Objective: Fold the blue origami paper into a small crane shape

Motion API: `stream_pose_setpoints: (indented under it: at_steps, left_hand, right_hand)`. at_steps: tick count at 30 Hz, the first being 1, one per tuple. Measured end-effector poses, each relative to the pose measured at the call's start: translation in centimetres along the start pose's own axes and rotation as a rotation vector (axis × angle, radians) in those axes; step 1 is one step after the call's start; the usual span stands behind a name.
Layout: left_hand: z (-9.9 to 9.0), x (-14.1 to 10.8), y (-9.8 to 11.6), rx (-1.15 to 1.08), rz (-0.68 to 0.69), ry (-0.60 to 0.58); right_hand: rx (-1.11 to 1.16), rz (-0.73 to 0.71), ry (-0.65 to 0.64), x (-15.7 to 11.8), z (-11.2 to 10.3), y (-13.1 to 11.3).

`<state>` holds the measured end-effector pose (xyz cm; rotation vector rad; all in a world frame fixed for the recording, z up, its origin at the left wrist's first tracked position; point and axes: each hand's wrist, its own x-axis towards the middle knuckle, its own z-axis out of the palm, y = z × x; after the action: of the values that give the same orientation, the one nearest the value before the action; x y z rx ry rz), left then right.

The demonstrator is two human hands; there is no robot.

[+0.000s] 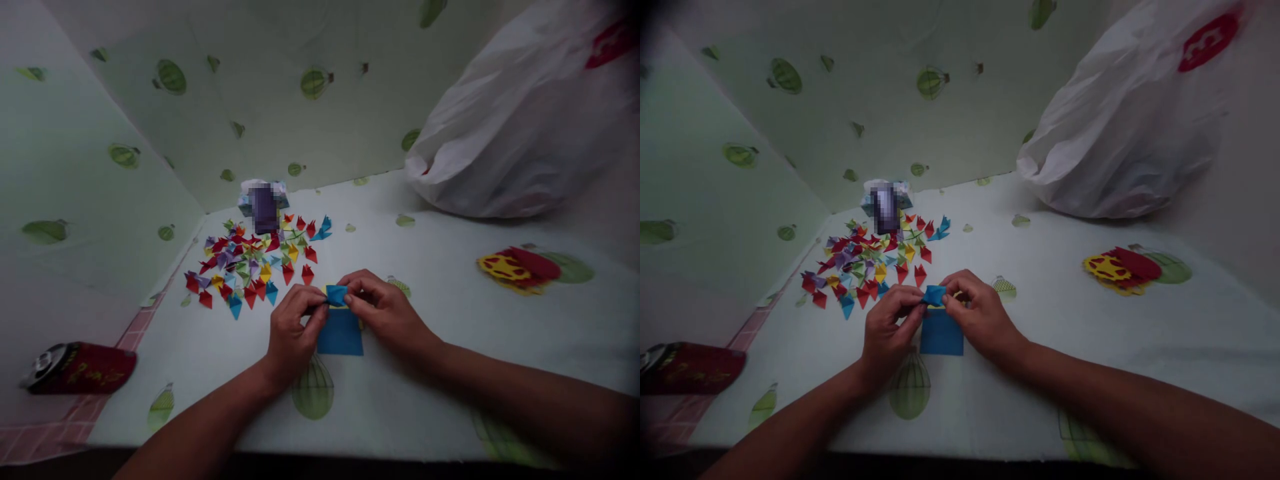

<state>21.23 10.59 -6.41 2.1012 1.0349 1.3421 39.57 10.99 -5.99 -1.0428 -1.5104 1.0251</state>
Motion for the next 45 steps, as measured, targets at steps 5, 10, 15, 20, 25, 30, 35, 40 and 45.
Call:
stream_pose_setpoints:
  at_steps: [5, 10, 15, 20, 25, 30, 35, 40, 45]
  left_hand:
    - [-0.1, 0.1, 0.1, 0.117, 0.125, -0.024]
    - [-0.1, 0.1, 0.3, 0.183, 0.206, -0.071]
    - [0.0, -0.1, 0.2, -0.033, -0.043, -0.031]
    - [0.0, 0.4, -0.2, -0.410, -0.489, 0.016]
    - [0.0, 1.0, -0.7, -0.673, -0.644, -0.036]
    - [0.0, 0.8, -0.7, -0.859, -0.748, -0.102]
    - [0.0, 0.7, -0.4, -0.889, -0.815, -0.193]
    - [0.0, 0.8, -0.3, -0.881, -0.846, -0.251]
    - [-0.1, 0.8, -0.3, -0.898, -0.848, -0.279]
  right_hand:
    - [0.150, 0.281, -0.065, 0.1, 0.2, 0.0]
    - [0.246, 0.338, -0.098, 0.3, 0.2, -0.3]
    - [0.251, 0.406, -0.086, 0.5, -0.1, -0.9]
    - [0.286, 0.469, -0.207, 0.2, 0.1, -1.4]
    - [0.272, 0.458, -0.307, -0.1, 0.0, -1.3]
    - [0.258, 0.379, -0.249, -0.1, -0.3, -1.4]
    - [0.308, 0.386, -0.254, 0.0, -0.3, -1.1]
    - [0.394, 0.433, -0.297, -0.1, -0.2, -0.6]
    - [0.451, 0.481, -0.302, -0.1, -0.1, -0.5]
